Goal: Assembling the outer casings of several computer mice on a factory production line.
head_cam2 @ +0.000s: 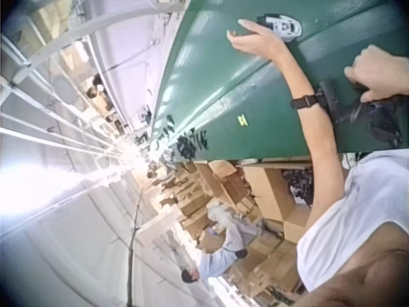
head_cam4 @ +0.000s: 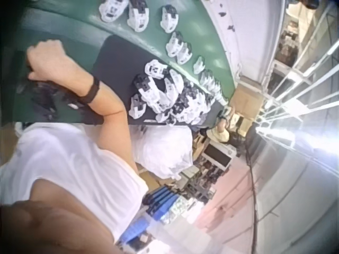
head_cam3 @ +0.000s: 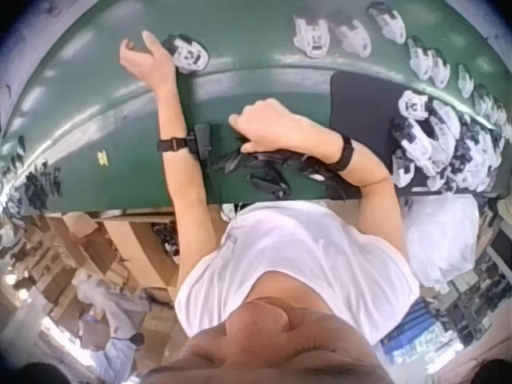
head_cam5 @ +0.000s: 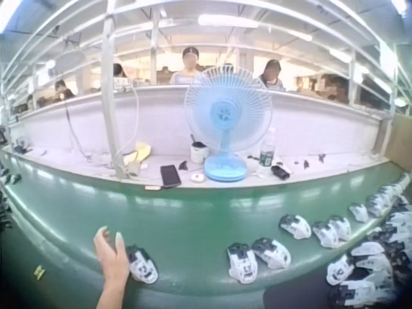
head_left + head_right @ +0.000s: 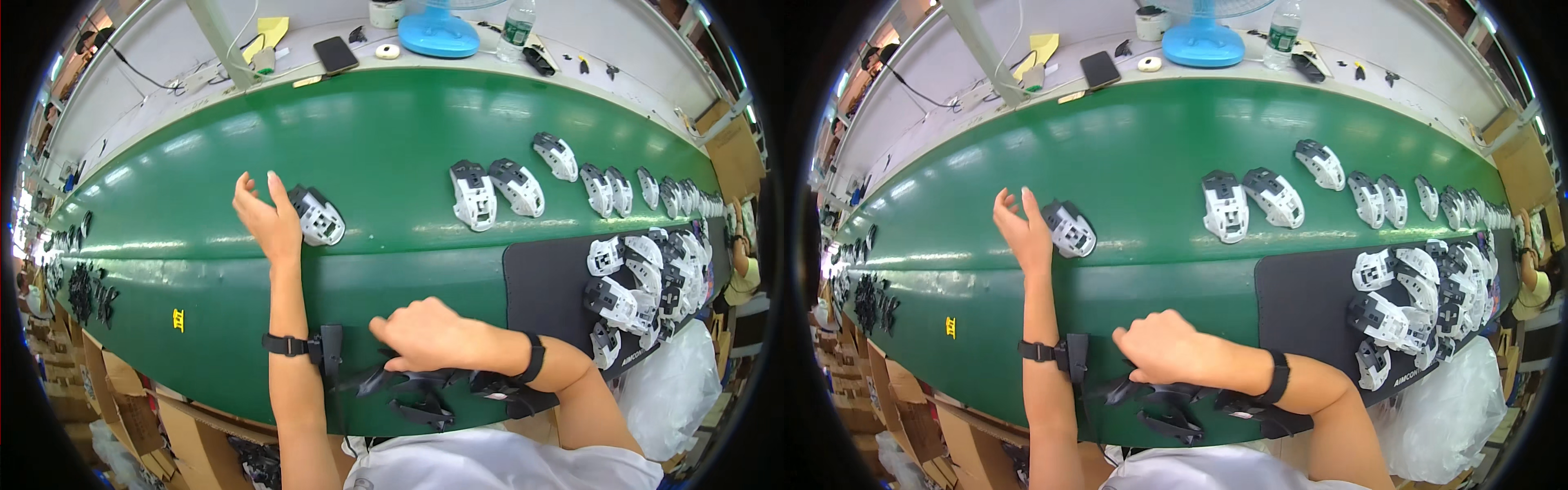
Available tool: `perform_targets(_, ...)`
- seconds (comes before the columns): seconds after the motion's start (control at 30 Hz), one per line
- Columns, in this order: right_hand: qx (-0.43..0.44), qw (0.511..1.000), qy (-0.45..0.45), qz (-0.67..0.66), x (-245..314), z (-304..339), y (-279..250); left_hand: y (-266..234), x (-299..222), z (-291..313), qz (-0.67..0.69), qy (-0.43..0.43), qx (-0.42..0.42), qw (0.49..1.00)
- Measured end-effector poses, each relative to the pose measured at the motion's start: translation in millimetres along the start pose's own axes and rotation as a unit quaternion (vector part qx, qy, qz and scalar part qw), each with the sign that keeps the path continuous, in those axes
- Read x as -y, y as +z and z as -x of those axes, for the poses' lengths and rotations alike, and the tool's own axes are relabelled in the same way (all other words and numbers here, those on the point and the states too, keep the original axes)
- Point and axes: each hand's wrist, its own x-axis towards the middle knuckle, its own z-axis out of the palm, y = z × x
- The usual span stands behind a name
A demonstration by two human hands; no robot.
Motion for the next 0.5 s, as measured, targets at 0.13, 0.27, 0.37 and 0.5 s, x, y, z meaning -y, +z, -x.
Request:
perform_targets(0.13, 0.017, 0.998, -0.045, -0.047, -7, -8, 6, -12, -22, 1, -0.036, 0.145, 0.029, 0.988)
perform_targets(0.27, -0.117, 0.993, 0.017, -0.008, -24, 8, -25, -12, -69, 8, 0.127, 0.072, 0.205, 0.968)
perform_targets(0.37, -0.157, 0.986, 0.057, -0.019, -30, 30, -54, -1, -82, 18, 0.110, 0.119, 0.319, 0.934)
perform_targets(0.5, -0.258, 0.963, 0.056, 0.057, -12, 50, -54, -3, -83, 36, 0.075, 0.104, 0.358, 0.925)
